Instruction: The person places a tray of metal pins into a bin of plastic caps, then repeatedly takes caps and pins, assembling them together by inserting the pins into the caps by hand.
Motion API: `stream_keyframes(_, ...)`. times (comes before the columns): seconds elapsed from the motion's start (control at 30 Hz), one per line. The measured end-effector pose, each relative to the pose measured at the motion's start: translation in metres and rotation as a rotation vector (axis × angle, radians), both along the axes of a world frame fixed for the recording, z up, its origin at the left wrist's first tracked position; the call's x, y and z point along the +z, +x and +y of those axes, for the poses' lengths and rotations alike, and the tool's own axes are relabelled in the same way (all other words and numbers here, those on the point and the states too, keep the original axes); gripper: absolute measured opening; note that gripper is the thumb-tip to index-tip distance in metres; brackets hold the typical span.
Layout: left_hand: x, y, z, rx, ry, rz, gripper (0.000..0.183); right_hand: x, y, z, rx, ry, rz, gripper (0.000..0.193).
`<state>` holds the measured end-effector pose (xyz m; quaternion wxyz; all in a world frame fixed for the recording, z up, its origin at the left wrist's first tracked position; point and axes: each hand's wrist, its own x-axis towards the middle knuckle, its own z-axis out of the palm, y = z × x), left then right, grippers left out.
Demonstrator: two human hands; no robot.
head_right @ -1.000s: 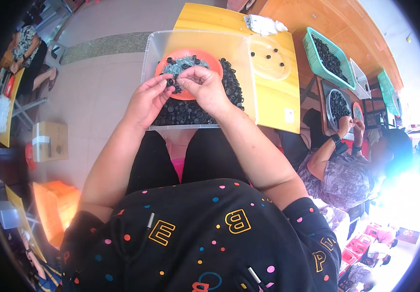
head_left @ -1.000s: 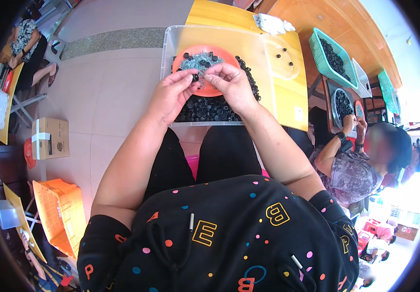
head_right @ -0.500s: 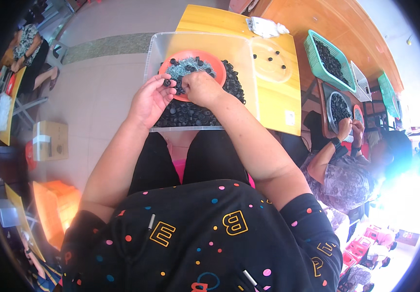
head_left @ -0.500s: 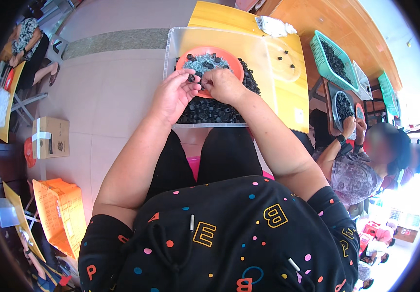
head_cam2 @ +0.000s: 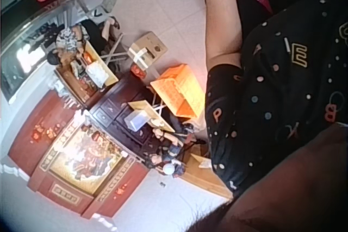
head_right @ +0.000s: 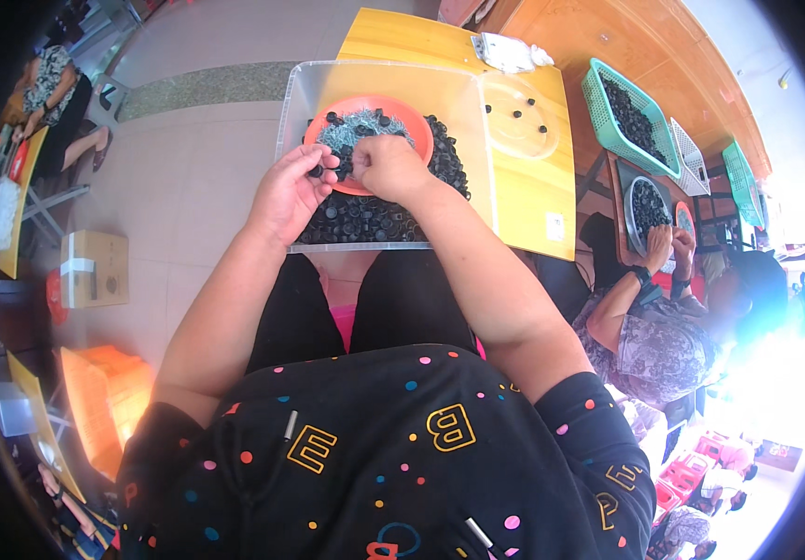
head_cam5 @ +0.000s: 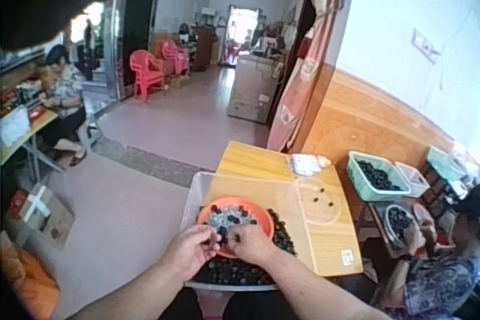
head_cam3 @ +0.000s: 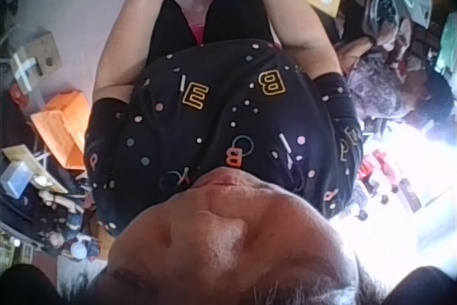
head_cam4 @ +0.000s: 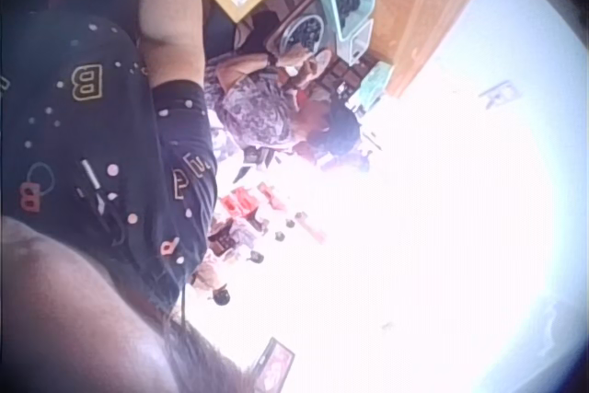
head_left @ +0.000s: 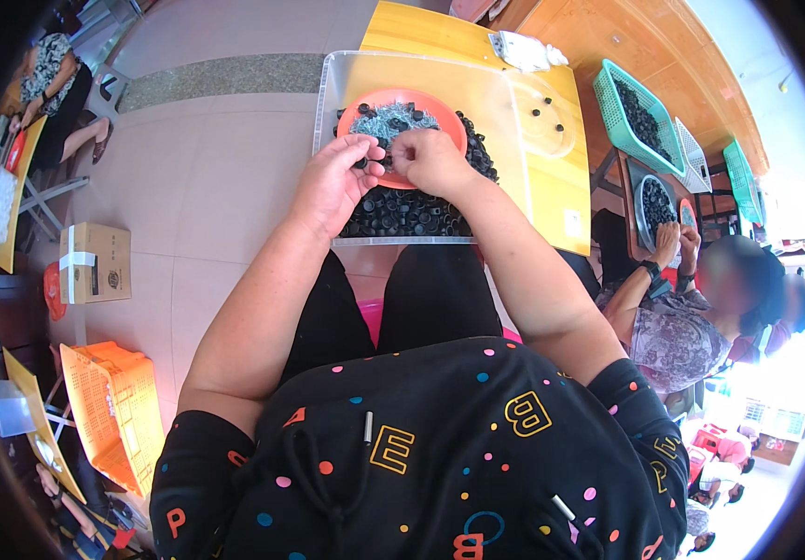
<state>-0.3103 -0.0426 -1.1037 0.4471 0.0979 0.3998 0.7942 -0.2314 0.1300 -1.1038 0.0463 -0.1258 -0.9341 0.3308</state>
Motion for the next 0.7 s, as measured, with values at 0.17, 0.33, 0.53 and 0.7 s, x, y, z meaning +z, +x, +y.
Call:
stream_keyframes(0.17, 0.009, 0.012, 0.004, -0.045, -0.123, 0.165, 0.012, 0.032, 0.029, -0.018, -0.098, -0.144, 0.278, 0.001)
stream_keyframes(0.33, 0.015, 0.027, -0.004, -0.108, -0.101, 0.239, 0.014, 0.056, 0.052, -0.045, 0.016, 0.196, 0.565, 0.004)
stream_keyframes(0.53, 0.037, 0.058, -0.029, -0.174, 0.108, 0.016, 0.014, 0.086, 0.094, -0.069, 0.086, 0.230, 0.650, 0.008)
stream_keyframes(0.7, 0.065, 0.101, -0.046, -0.249, 0.234, -0.099, 0.016, 0.102, 0.136, -0.082, -0.140, -0.603, 0.581, 0.006)
